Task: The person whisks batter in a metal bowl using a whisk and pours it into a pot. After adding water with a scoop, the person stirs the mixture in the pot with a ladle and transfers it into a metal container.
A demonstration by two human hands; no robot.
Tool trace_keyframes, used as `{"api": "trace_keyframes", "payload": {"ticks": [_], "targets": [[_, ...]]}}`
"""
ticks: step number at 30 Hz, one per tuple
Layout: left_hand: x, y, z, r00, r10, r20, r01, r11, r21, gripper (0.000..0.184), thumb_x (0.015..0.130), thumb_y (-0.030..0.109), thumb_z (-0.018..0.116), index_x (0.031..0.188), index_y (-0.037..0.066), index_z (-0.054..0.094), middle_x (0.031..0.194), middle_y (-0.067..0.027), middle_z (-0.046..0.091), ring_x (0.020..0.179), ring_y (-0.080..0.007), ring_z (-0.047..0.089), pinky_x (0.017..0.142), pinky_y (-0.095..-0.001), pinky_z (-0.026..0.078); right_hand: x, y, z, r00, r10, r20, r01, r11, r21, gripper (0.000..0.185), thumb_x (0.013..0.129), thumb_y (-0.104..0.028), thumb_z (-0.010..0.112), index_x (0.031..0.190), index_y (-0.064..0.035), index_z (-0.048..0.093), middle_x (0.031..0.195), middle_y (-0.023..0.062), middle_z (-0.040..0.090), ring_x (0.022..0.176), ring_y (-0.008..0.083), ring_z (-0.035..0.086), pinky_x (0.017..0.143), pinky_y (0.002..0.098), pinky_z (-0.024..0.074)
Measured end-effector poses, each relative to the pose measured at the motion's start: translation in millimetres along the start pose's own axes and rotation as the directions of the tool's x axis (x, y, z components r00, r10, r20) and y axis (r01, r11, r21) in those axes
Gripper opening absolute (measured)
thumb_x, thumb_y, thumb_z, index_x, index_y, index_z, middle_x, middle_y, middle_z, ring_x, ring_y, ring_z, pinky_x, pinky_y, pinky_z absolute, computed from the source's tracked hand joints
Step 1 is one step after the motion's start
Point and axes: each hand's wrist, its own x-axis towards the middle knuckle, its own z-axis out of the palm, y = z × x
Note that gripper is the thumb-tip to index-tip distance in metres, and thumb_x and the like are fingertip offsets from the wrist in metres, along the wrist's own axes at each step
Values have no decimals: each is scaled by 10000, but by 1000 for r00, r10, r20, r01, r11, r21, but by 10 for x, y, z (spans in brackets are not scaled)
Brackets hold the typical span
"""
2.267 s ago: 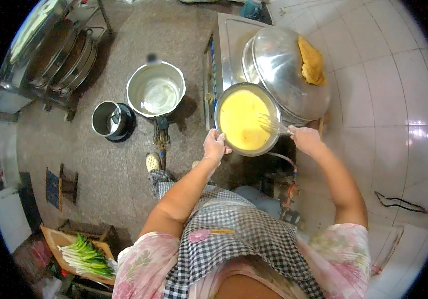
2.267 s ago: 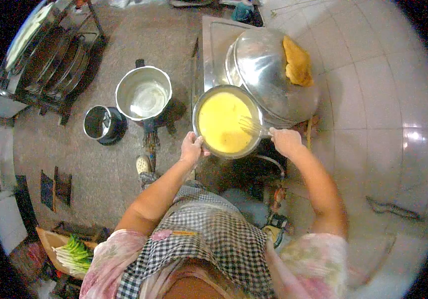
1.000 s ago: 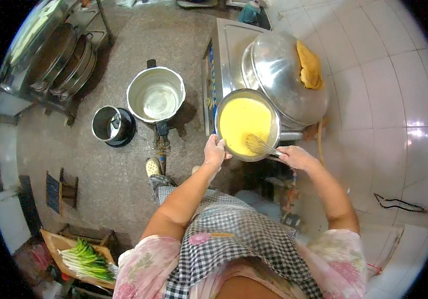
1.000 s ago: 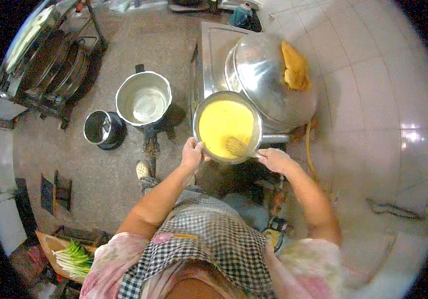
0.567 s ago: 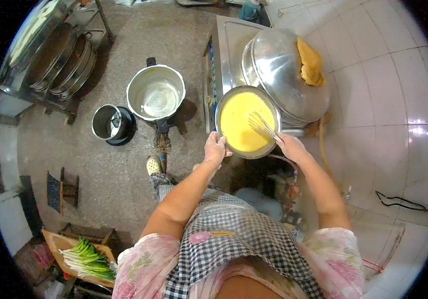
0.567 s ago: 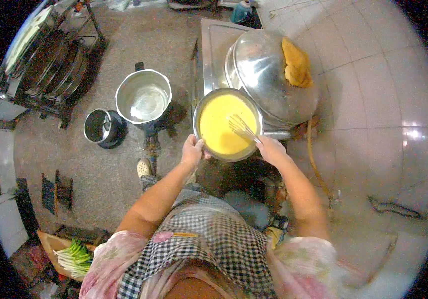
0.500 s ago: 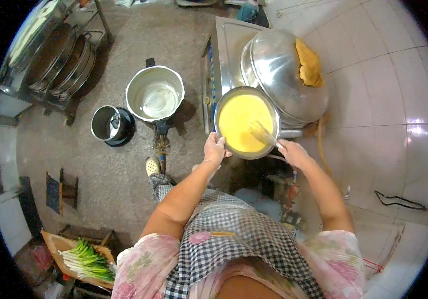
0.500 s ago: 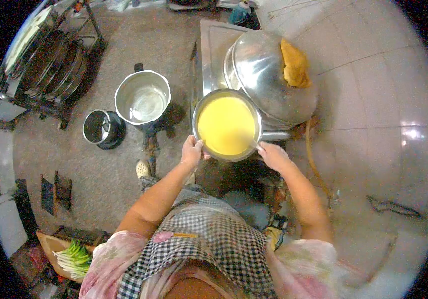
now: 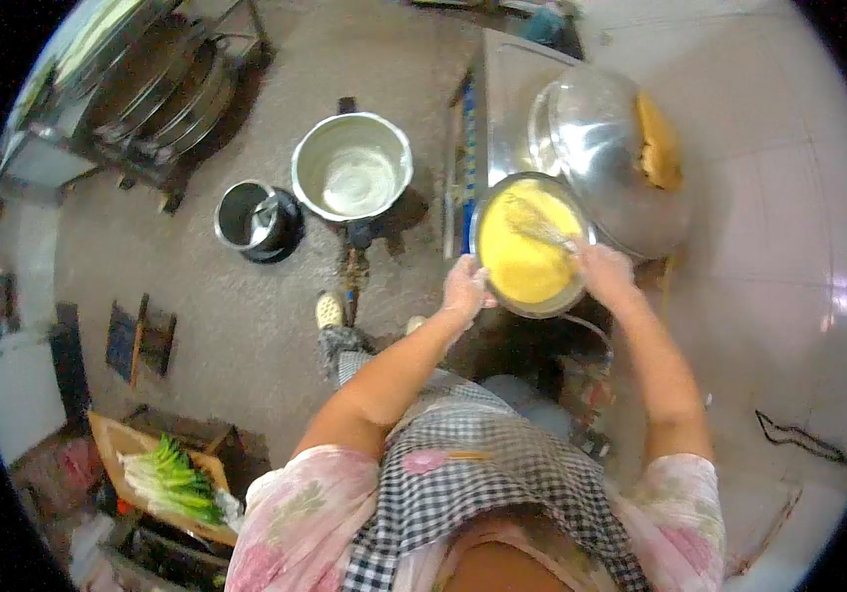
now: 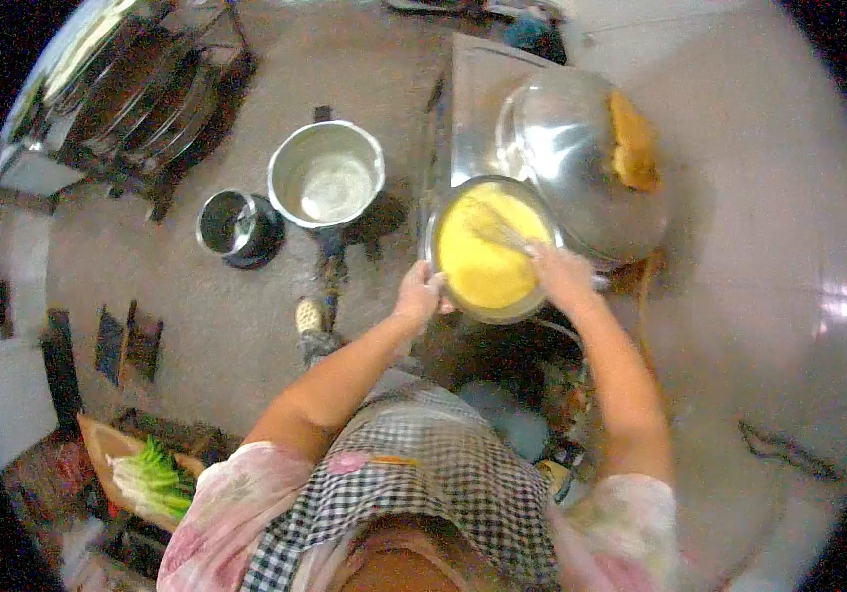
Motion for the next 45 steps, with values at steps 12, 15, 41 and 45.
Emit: {"api": "trace_keyframes", "payload": {"ticks": [12,15,41,45], "targets": [[85,-23,15,990,-112,-90,117,991,61,274,809,124,565,980,10,384,871,-115,512,640,-208,586,463,-323,546,-368,644,229,997,-53,-50,60,986,157,285,846,-213,495,1120,-134,495,942,177,598,904,360,560,773,463,444],[162,4,18,984,-176,-26,177,982,64,359,800,123,568,1068,15,356,969,-151,522,696,-242,606,465,-338,556,-498,655,204,989,-65,129,40,981,188,298,835,-191,500,1105,-65,513,968,198,580,916,394,531,783,457,426],[34,110,-200,961,-233,150,232,972,28,353,772,66,496,1109,-37,482,951,-164,596,789,-220,616,620,-320,523,-1126,-77,697,947,278,-164,-19,555,831,238,869,-192,460,1031,-22,497,799,150,555,746,287,543,676,355,420],[-72,66,-363,974,-208,85,211,977,-32,363,770,72,501,1111,-49,473,970,-169,590,797,-216,611,638,-326,521,-1003,-189,696,945,197,-263,54,697,716,155,846,-131,458,946,-23,505,701,54,495,621,147,472,577,315,396]]}}
